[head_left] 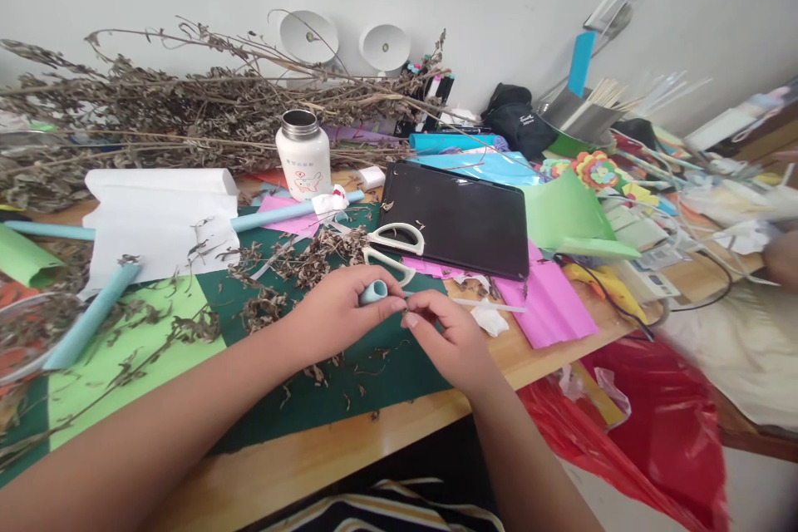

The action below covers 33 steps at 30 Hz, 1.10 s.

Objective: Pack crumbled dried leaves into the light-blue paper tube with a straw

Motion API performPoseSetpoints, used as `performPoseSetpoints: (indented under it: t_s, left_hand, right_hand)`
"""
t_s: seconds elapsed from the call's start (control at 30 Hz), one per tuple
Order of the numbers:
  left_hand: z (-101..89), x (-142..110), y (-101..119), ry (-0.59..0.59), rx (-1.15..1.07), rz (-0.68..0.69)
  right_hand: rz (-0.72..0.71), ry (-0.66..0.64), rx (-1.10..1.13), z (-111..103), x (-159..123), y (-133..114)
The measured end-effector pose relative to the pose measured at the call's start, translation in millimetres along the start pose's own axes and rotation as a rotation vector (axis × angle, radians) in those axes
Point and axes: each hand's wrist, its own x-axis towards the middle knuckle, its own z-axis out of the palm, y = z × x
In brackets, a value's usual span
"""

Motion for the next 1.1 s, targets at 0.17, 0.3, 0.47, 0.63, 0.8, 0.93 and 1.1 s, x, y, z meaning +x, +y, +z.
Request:
performPoseSetpoints:
  t_s: [0.17, 0.3, 0.47, 0.63, 0.8, 0.93, 1.1]
  left_hand:
    - [7.7, -1, -1, 0.045, 0.077, -0.03]
    - [6.5, -2, -2, 0.027, 0.217, 0.006]
    - [2.5, -1, -5, -0.036, 0.572, 0.128]
    - [-8.2, 1, -4, 0.067, 0.582, 0.111]
    - [-52.2, 1, -8, 0.495, 0.571, -0.247]
    - [-71.3, 5, -26, 0.297, 0.875, -0.251]
    - [-58.1, 13, -32, 0.112, 0.868, -0.195]
  right_hand:
    - [-0.108, -0.054, -0.12, 2, 2, -4]
    - [-0.267, -0.04, -0.479, 5, 6, -4]
    - [-0.329, -0.055, -0.561, 8, 10, -4]
    - [-0.29, -0.051, -0.592, 2, 10, 3]
    - [-0.136, 0.013, -0.553, -14, -3, 28]
    - [-0.059, 0.067, -0.393, -18, -16, 37]
    - [-0.025, 0.098, -0.14, -16, -19, 31]
